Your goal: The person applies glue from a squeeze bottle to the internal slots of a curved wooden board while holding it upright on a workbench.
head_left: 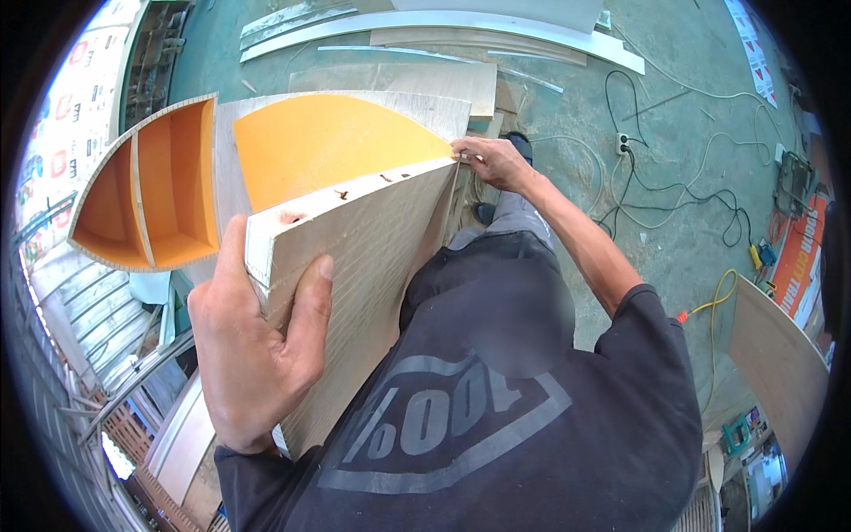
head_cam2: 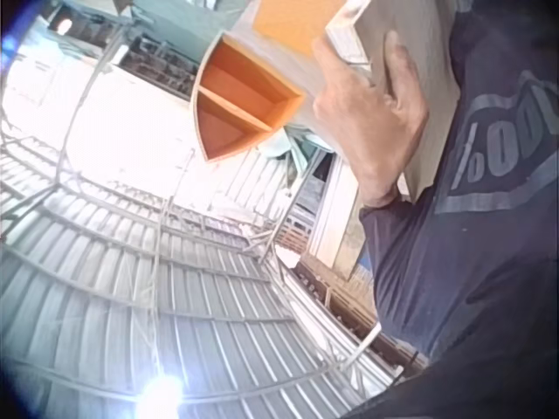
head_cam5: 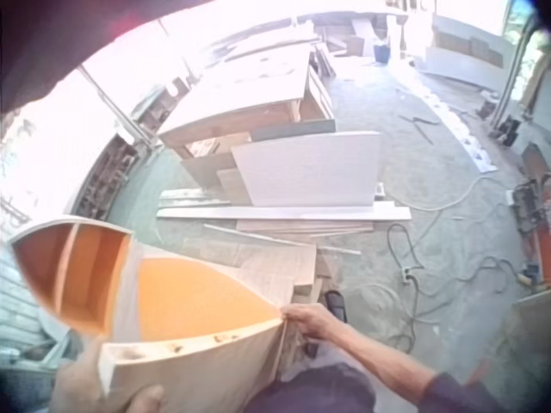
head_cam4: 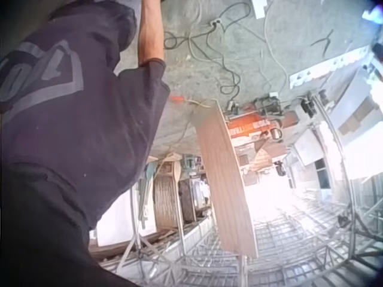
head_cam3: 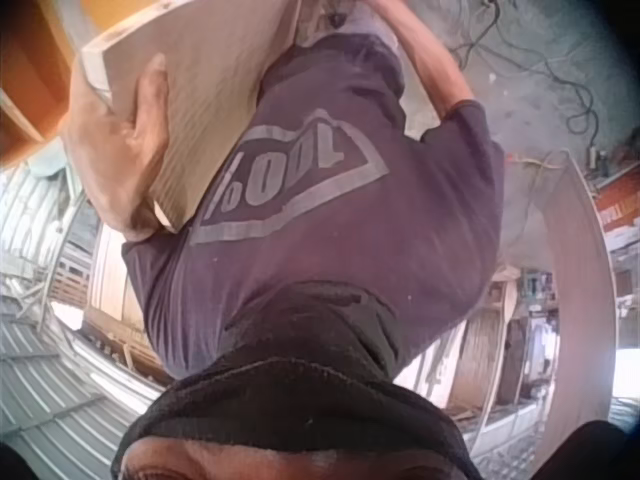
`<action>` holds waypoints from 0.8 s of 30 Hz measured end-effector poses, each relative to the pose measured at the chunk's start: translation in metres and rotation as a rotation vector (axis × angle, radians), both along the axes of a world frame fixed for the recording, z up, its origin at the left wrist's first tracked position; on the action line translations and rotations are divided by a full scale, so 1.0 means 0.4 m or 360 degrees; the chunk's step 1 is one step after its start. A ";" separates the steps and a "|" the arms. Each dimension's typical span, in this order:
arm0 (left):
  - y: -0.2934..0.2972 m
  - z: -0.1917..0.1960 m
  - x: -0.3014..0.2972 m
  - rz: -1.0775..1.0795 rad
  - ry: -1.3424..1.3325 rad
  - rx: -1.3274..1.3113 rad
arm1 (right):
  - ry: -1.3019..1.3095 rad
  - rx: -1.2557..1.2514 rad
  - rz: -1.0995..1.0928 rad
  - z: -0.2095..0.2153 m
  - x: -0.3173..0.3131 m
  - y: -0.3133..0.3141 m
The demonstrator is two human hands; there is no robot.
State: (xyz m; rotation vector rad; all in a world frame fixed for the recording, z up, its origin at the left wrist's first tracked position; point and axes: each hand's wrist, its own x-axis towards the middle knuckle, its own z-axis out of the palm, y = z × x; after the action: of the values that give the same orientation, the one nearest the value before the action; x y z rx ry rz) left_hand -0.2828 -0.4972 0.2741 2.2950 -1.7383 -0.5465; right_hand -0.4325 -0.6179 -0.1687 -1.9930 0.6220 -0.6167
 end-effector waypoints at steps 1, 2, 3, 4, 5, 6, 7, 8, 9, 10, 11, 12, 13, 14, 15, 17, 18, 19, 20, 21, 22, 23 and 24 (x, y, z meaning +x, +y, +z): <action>-0.001 0.000 -0.001 0.0011 0.0004 0.0012 | 0.0024 0.0059 0.0000 0.003 -0.001 -0.001; -0.001 0.002 -0.003 0.0023 0.0008 0.0024 | 0.0048 0.0118 0.0001 0.006 -0.003 -0.002; -0.002 0.005 -0.003 0.0039 0.0005 0.0036 | 0.0040 0.0182 -0.0013 0.014 -0.001 0.000; -0.002 0.006 -0.003 0.0014 -0.0020 0.0035 | 0.0032 0.0246 -0.0026 0.025 -0.005 0.006; -0.001 0.008 -0.003 -0.0010 -0.0045 0.0035 | 0.0024 0.0310 -0.0037 0.031 -0.008 0.008; -0.001 0.007 -0.003 -0.0040 -0.0066 0.0040 | -0.0160 0.0330 -0.0136 0.019 -0.007 0.021; -0.002 0.008 -0.004 -0.0025 -0.0065 0.0045 | -0.0172 0.0498 -0.0240 0.009 -0.014 0.027; -0.003 0.009 -0.007 -0.0011 -0.0064 0.0050 | -0.0182 0.0666 -0.0344 0.000 -0.022 0.037; -0.001 0.010 -0.012 0.0016 -0.0062 0.0059 | -0.0188 0.0839 -0.0436 0.004 -0.024 0.050; -0.001 0.010 -0.015 0.0032 -0.0065 0.0062 | -0.0331 0.0884 -0.0666 0.014 -0.019 0.065; -0.002 0.011 -0.018 0.0048 -0.0068 0.0065 | -0.0370 0.0969 -0.0736 -0.010 -0.021 0.075; -0.009 0.011 -0.017 0.0036 -0.0060 0.0064 | -0.0407 0.1045 -0.0836 -0.052 -0.035 0.088; -0.010 0.012 -0.016 0.0025 -0.0088 0.0095 | -0.0441 0.1126 -0.0919 -0.070 -0.042 0.098; -0.012 0.015 -0.015 0.0011 -0.0115 0.0127 | -0.0486 0.1097 -0.0954 -0.087 -0.050 0.112; -0.010 0.020 -0.016 0.0012 -0.0142 0.0158 | -0.0422 0.1130 -0.0929 -0.093 -0.059 0.123; -0.009 0.028 -0.022 0.0070 -0.0106 0.0218 | -0.0293 0.1194 -0.0880 -0.104 -0.079 0.143; -0.010 0.028 -0.021 0.0089 -0.0080 0.0241 | -0.0281 0.1240 -0.0859 -0.099 -0.087 0.145; -0.012 0.027 -0.016 0.0075 -0.0066 0.0243 | -0.0246 0.1237 -0.0841 -0.099 -0.096 0.144; -0.014 0.025 -0.010 0.0062 -0.0051 0.0245 | -0.0210 0.1234 -0.0823 -0.101 -0.105 0.141; -0.017 0.023 -0.003 0.0050 -0.0035 0.0247 | -0.0172 0.1231 -0.0804 -0.102 -0.111 0.137; -0.017 0.033 -0.008 0.0056 -0.0051 0.0300 | -0.0165 0.1256 -0.0764 -0.092 -0.107 0.127; -0.013 0.037 -0.012 0.0046 -0.0063 0.0294 | -0.0155 0.1280 -0.0723 -0.082 -0.105 0.115; -0.012 0.033 -0.011 0.0023 -0.0065 0.0284 | -0.0141 0.1297 -0.0698 -0.068 -0.105 0.099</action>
State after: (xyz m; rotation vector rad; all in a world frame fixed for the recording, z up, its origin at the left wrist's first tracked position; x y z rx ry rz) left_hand -0.2871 -0.5018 0.2874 2.4522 -1.7553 -0.6819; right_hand -0.4744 -0.5783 -0.1958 -1.0697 1.0653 -0.5755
